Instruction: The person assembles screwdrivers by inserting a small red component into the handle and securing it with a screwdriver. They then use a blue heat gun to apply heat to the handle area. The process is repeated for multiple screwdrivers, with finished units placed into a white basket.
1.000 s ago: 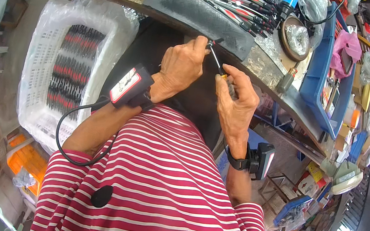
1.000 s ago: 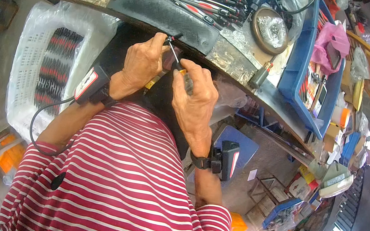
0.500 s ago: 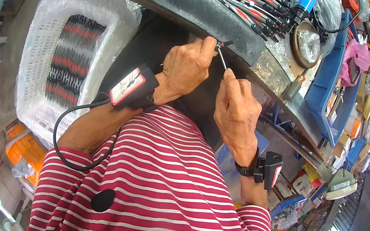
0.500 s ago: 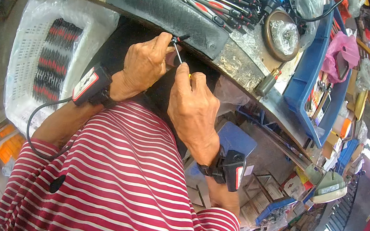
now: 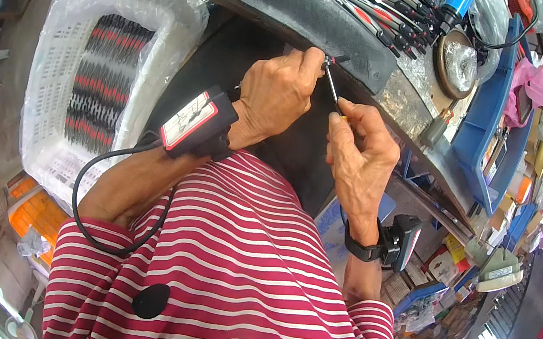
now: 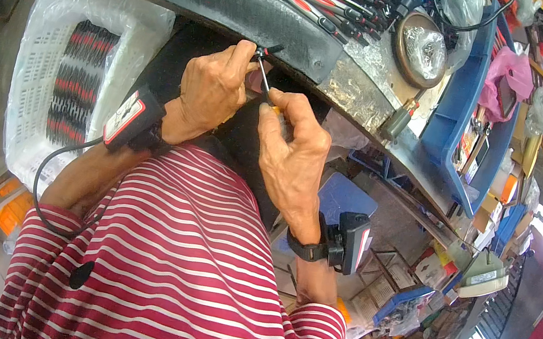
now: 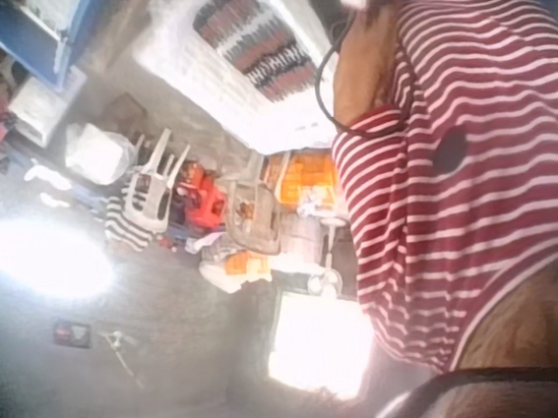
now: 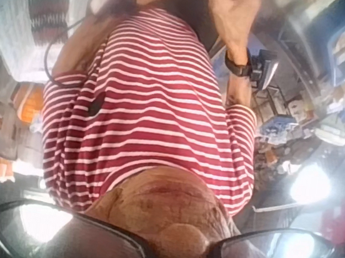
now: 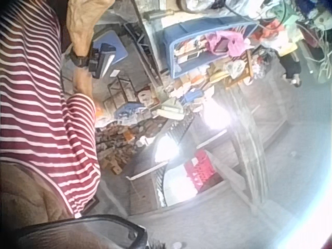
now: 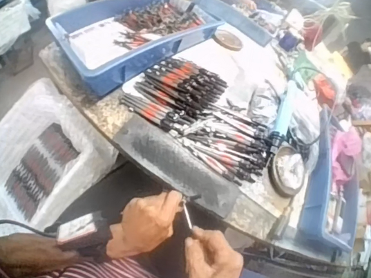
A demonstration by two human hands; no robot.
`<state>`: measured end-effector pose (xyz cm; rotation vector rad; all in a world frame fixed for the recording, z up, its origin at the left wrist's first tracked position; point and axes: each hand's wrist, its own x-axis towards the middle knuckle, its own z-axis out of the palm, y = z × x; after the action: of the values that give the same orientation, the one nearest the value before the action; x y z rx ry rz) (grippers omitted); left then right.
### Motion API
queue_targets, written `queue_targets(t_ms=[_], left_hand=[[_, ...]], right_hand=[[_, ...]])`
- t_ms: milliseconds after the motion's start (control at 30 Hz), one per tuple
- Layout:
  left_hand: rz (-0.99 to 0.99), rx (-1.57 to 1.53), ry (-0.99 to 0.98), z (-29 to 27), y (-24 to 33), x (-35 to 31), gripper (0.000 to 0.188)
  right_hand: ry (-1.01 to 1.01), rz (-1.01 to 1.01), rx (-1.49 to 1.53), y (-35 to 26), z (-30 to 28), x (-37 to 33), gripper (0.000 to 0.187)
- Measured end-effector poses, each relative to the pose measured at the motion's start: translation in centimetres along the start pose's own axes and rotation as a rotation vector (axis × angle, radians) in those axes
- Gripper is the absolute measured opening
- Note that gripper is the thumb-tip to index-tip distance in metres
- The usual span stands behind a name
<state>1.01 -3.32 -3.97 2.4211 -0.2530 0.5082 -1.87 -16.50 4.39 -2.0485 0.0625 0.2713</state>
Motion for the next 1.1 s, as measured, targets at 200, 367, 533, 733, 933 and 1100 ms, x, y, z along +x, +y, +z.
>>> queue_targets(t_ms=[200, 367, 533, 733, 933, 1100], left_hand=[[0.026, -0.009, 0.022, 0.4, -0.4, -0.3, 0.017], [0.044, -0.002, 0.041, 0.4, -0.5, 0.0, 0.013], [0.001, -0.191, -0.098, -0.7, -1.3, 0.2, 0.017], [-0.371, -0.957, -0.358, -2.9, -1.8, -0.4, 0.035], [-0.693, -1.428, -0.501, -5.7, -1.7, -0.6, 0.033], [-0.860, -1.569, -0.481, -6.0, -2.0, -1.1, 0.032]], right_hand=[[-0.065, 0.212, 0.554, 0.1, -0.2, 0.0, 0.019], [-0.037, 0.264, 0.745, 0.7, 0.4, -0.1, 0.016], [-0.094, 0.131, 0.628, 0.9, 0.0, -0.7, 0.021], [-0.067, 0.061, 0.678, 1.7, -1.3, -2.3, 0.022], [-0.064, 0.077, 0.688, 2.7, 0.2, -2.7, 0.022], [-0.076, 0.103, 0.626, 3.1, 1.3, -3.0, 0.022]])
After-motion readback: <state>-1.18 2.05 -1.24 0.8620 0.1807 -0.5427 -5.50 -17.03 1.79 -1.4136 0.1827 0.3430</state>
